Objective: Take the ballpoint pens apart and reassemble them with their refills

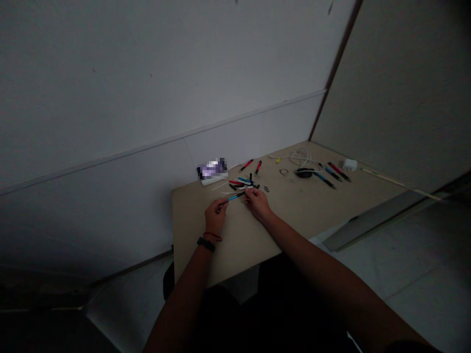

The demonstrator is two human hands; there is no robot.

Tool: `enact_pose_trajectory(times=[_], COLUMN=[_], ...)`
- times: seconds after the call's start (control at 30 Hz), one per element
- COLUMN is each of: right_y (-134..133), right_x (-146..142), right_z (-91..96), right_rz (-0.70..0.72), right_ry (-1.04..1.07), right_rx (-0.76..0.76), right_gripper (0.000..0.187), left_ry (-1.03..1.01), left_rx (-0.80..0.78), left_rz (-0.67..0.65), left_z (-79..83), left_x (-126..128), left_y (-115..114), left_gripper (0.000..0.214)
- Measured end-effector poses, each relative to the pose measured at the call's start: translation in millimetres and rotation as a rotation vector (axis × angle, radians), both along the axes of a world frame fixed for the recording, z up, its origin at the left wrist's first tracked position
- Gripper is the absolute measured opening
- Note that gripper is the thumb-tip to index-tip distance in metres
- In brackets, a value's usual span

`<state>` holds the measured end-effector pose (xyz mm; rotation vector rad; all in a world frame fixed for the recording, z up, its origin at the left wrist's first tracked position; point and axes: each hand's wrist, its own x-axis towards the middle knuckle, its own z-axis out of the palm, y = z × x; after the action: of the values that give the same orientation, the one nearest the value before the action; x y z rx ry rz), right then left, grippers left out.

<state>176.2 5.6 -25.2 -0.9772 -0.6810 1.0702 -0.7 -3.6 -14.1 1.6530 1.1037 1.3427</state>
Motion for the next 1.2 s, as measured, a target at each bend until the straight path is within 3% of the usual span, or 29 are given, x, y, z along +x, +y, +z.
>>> enact_pose_trajectory(times=[0.13,0.53,1.03,1.2], right_y=[-1.2,-3.0,-3.0,-3.5], right_x=[0.3,0.1,-1.5,-2.1], right_z=[0.9,3.4,5.3,7.0], right_rz=[-0.004,0.008,0.005,0.008], right_ry=[0.045,0.034,0.014,0.023], right_rx=[0.005,-0.003,-0.011,-0.005], right_gripper=[0.051,0.053,0.054,0.055], left_ry=[-0.105,-0.04,0.129,0.214], left_rx=[-0.132,-0.128,0.131,0.287], left_rz=[-0.054,-0.049,0.022,0.049], left_z=[2.4,1.7,-1.9,2.6], left_x=[2.9,-0.7,-4.3,-5.3], left_y=[-2.3,1.6,2.0,-0.1], left_gripper=[0.052,0.039,0.021,0.02])
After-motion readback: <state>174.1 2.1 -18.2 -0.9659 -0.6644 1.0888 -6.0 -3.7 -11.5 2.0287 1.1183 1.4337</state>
